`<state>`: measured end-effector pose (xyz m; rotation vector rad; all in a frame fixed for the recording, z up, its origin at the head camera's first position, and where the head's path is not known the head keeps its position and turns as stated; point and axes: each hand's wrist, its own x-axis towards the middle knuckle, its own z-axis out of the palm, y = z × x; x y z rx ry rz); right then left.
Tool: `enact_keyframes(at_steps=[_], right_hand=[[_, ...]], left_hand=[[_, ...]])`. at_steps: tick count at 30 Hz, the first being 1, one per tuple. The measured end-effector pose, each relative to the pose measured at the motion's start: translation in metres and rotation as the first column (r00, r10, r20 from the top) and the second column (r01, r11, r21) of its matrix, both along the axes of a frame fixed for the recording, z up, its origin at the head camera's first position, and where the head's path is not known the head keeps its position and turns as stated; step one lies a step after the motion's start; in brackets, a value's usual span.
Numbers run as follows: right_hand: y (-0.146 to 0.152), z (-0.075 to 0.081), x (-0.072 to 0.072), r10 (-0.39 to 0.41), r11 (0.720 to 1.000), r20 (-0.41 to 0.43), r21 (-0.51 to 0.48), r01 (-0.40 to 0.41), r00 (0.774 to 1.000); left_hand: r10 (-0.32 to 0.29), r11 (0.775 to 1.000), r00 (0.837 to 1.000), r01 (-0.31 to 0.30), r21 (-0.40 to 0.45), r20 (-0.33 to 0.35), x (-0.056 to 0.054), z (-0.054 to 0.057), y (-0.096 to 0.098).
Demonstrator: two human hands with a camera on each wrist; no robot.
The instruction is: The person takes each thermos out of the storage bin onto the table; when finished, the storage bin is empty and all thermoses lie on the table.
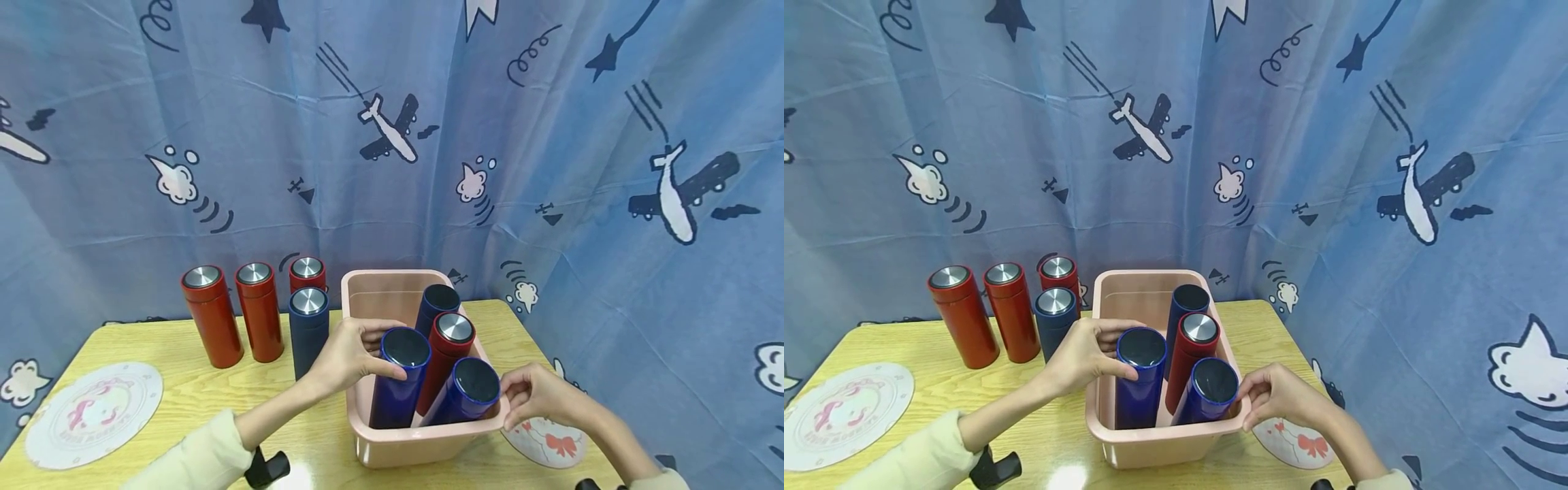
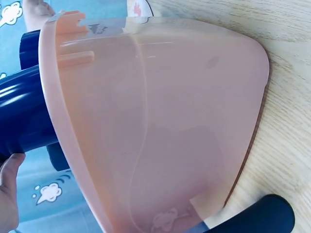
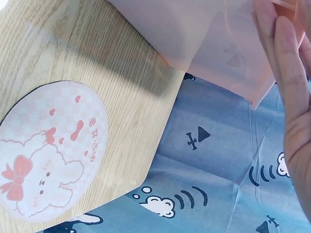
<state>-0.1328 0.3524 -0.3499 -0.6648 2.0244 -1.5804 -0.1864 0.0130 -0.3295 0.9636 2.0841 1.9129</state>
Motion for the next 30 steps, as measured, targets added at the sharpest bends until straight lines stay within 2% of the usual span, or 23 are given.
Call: enact_keyframes(at_steps=[8, 15, 30], right_hand=[[0.001, 0.000, 0.001, -0.012, 0.999, -0.021, 0.042, 0.013, 1.000], [-0.001, 0.001, 0.000, -0.009, 0.998, -0.043, 0.068, 0.012, 0.999], [0.000, 0.000, -0.001, 0.002, 0.998, -0.046, 0.056, 0.001, 0.999]], left_hand=[[0.026, 1.000, 1.000, -0.026, -0.003, 0.012, -0.001, 0.007, -0.003], [0.063, 0.998, 0.998, -0.063, -0.009, -0.018, -0.001, 0.015, -0.008], [0.087, 0.994, 0.996, -0.088, 0.061, 0.016, -0.007, 0.049, -0.023]])
